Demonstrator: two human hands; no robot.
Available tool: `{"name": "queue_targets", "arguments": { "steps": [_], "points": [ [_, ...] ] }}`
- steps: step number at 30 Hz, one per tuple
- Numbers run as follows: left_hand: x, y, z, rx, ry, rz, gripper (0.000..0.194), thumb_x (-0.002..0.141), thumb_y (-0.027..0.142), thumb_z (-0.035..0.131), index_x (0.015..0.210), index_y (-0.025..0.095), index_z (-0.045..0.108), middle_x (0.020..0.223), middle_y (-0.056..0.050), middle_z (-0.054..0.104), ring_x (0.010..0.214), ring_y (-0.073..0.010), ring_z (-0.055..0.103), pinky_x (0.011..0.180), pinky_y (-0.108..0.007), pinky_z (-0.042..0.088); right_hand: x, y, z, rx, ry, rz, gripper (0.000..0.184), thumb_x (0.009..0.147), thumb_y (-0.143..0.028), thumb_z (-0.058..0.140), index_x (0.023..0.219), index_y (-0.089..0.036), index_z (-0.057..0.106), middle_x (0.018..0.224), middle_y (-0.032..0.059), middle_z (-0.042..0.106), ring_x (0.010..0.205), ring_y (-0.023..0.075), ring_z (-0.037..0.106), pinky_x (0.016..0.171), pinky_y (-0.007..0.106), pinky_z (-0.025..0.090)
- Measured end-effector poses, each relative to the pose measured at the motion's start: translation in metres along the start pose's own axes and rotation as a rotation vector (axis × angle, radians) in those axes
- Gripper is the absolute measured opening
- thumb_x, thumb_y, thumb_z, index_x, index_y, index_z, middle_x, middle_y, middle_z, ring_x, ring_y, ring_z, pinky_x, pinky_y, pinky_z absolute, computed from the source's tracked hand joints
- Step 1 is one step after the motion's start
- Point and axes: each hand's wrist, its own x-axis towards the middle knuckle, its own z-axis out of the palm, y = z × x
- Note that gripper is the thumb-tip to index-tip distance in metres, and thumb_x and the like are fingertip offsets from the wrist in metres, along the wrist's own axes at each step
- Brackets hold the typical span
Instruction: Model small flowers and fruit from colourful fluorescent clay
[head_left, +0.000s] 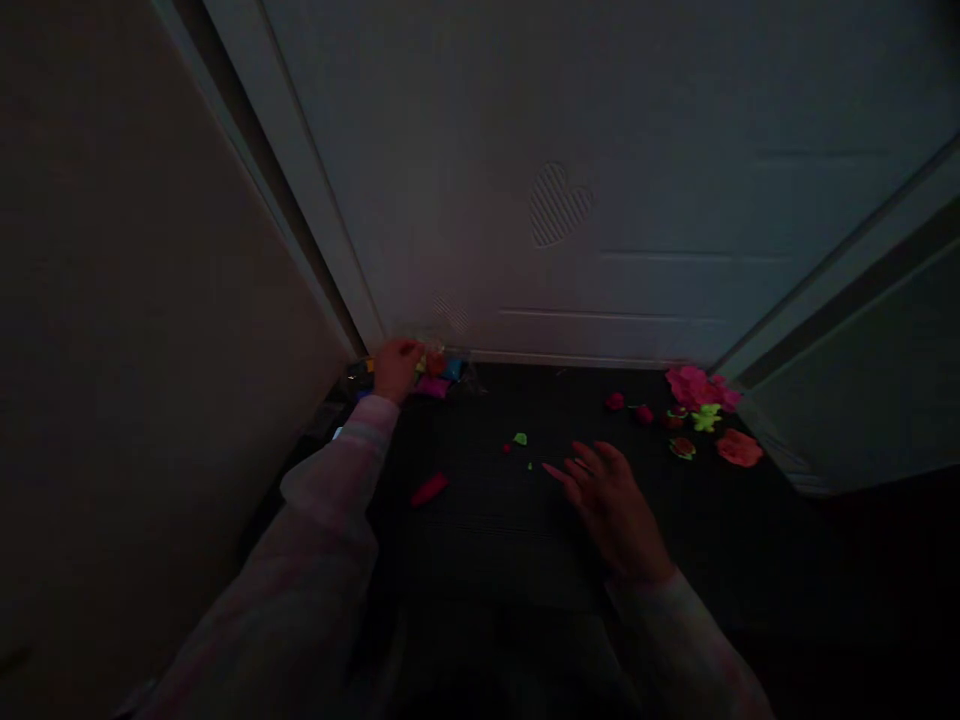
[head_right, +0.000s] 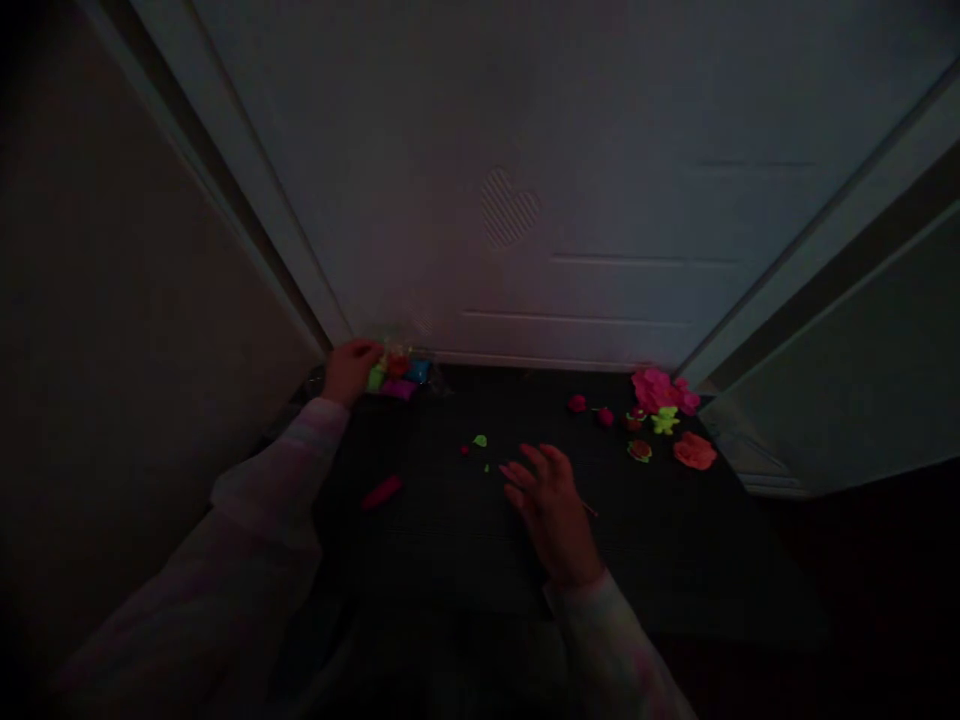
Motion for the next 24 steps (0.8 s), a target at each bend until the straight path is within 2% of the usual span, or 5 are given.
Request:
{"name": "queue_targets", "arguments": {
  "steps": [6, 9, 12, 17, 24],
  "points": [
    [-0.084, 0.011, -0.030, -0.022, -0.033, 0.076, 0.019, 0.069, 0.033, 0.056, 0.073, 0.016, 0.065, 0.068, 0.000, 0.063, 0.067, -0.0149, 0.056, 0.064, -0.025, 0.041, -0.012, 0.005, 0.008, -0.044, -0.066, -0.001, 0.036, 0.070, -0.029, 0.057, 0.100, -0.033, 0.039, 0.099, -0.0010, 0.056, 0.052, 0.0049, 0.050, 0.038, 0.016, 0.035],
    [-0.134, 0.010, -0.028, -0.088, -0.221, 0.026, 0.018, 0.067, 0.035, 0.058, 0.072, 0.019, 0.066, 0.067, 0.000, 0.064, 0.063, -0.0149, 0.056, 0.059, -0.024, 0.040, -0.020, 0.007, 0.014, -0.168, -0.145, 0.022, 0.026, 0.078, -0.038, 0.045, 0.102, -0.029, 0.044, 0.053, -0.0088, 0.046, 0.034, 0.0031, 0.026, 0.032, 0.015, 0.022],
    [-0.169, 0.011, -0.023, -0.184, -0.408, -0.015, 0.014, 0.066, 0.033, 0.060, 0.071, 0.022, 0.067, 0.068, 0.000, 0.065, 0.064, -0.0156, 0.057, 0.059, -0.024, 0.040, -0.027, 0.001, 0.022, -0.553, -0.244, -0.127, 0.025, 0.078, -0.039, 0.046, 0.095, -0.025, 0.056, 0.052, -0.0055, 0.044, 0.045, 0.0072, 0.040, 0.042, 0.020, 0.034],
    [-0.188, 0.019, -0.021, -0.268, -0.577, 0.092, 0.007, 0.066, 0.026, 0.061, 0.067, 0.024, 0.068, 0.068, 0.000, 0.066, 0.064, -0.0157, 0.057, 0.064, -0.025, 0.041, -0.031, -0.023, 0.039, -1.003, -0.577, -0.408, 0.019, 0.078, -0.033, 0.049, 0.086, -0.024, 0.064, 0.079, 0.0019, 0.059, 0.076, 0.0138, 0.054, 0.067, 0.028, 0.043],
    [-0.204, 0.007, -0.005, -0.570, -0.564, -0.237, 0.025, 0.062, 0.023, 0.065, 0.087, 0.025, 0.063, 0.075, 0.002, 0.066, 0.070, -0.0153, 0.060, 0.063, -0.025, 0.044, -0.034, -0.013, 0.034, -0.942, -0.517, -0.150, 0.019, 0.078, -0.032, 0.048, 0.073, -0.022, 0.063, 0.070, -0.0021, 0.062, 0.065, 0.0105, 0.055, 0.059, 0.022, 0.041]
  ]
}}
